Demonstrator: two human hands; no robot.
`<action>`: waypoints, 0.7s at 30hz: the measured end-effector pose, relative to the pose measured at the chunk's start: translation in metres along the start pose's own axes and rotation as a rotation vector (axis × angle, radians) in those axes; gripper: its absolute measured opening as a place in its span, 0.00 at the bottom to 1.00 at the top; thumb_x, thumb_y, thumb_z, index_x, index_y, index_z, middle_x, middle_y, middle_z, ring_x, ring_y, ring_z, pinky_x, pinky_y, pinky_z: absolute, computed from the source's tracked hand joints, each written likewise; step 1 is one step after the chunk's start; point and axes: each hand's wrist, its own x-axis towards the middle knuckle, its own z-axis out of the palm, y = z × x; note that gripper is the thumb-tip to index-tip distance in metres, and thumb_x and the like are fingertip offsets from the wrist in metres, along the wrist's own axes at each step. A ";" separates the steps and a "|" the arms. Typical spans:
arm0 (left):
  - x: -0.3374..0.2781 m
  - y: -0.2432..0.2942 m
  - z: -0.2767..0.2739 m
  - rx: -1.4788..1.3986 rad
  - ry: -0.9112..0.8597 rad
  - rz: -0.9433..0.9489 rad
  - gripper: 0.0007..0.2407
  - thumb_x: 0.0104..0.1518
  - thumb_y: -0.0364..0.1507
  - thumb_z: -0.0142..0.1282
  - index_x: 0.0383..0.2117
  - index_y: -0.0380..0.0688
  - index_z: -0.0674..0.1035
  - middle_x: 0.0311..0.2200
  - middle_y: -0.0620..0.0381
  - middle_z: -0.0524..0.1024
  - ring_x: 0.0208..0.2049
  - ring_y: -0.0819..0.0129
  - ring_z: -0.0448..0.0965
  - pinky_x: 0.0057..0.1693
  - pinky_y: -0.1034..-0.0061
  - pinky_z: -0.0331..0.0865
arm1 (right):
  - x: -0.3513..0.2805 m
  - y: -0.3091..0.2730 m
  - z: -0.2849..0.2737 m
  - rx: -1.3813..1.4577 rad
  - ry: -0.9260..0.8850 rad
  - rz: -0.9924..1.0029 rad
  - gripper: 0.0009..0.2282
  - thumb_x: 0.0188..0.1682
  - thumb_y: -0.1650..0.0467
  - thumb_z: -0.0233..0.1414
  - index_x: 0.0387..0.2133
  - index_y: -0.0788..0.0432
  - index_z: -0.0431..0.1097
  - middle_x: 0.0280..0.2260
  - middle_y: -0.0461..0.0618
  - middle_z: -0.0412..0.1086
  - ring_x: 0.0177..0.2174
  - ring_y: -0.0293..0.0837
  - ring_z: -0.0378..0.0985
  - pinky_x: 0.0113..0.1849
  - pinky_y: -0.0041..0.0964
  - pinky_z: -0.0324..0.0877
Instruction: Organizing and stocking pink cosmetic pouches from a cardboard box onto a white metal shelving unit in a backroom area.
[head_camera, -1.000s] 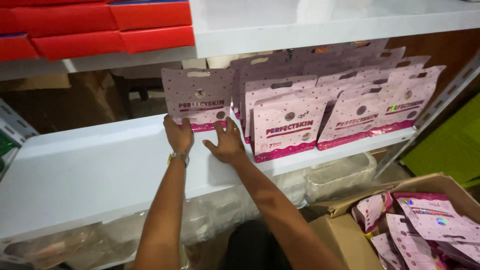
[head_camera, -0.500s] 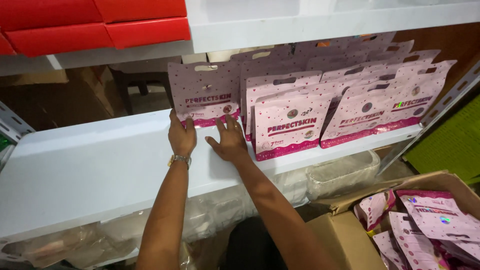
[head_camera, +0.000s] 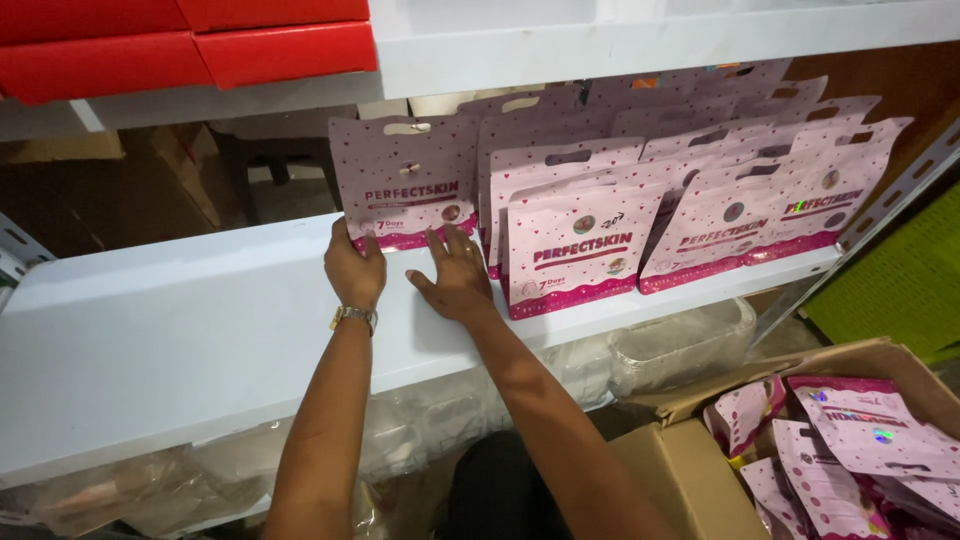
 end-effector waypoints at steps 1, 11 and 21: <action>0.000 0.004 -0.002 0.004 0.007 -0.072 0.09 0.60 0.24 0.53 0.45 0.40 0.76 0.35 0.46 0.83 0.35 0.53 0.84 0.44 0.62 0.75 | 0.001 0.000 0.000 -0.037 -0.025 -0.008 0.37 0.51 0.49 0.47 0.70 0.52 0.46 0.70 0.57 0.42 0.69 0.57 0.42 0.67 0.54 0.39; 0.001 -0.008 0.003 0.032 0.126 -0.103 0.06 0.64 0.24 0.52 0.28 0.38 0.71 0.23 0.46 0.78 0.25 0.52 0.80 0.35 0.59 0.71 | 0.000 0.001 0.003 -0.109 -0.072 -0.119 0.37 0.51 0.43 0.36 0.71 0.46 0.45 0.72 0.48 0.40 0.69 0.55 0.41 0.65 0.62 0.37; 0.003 -0.007 0.004 0.050 0.105 -0.065 0.08 0.65 0.26 0.53 0.28 0.38 0.71 0.21 0.46 0.78 0.23 0.52 0.79 0.34 0.60 0.70 | 0.005 0.002 0.005 -0.081 -0.045 -0.090 0.39 0.49 0.43 0.40 0.70 0.48 0.45 0.71 0.53 0.40 0.68 0.56 0.41 0.64 0.61 0.37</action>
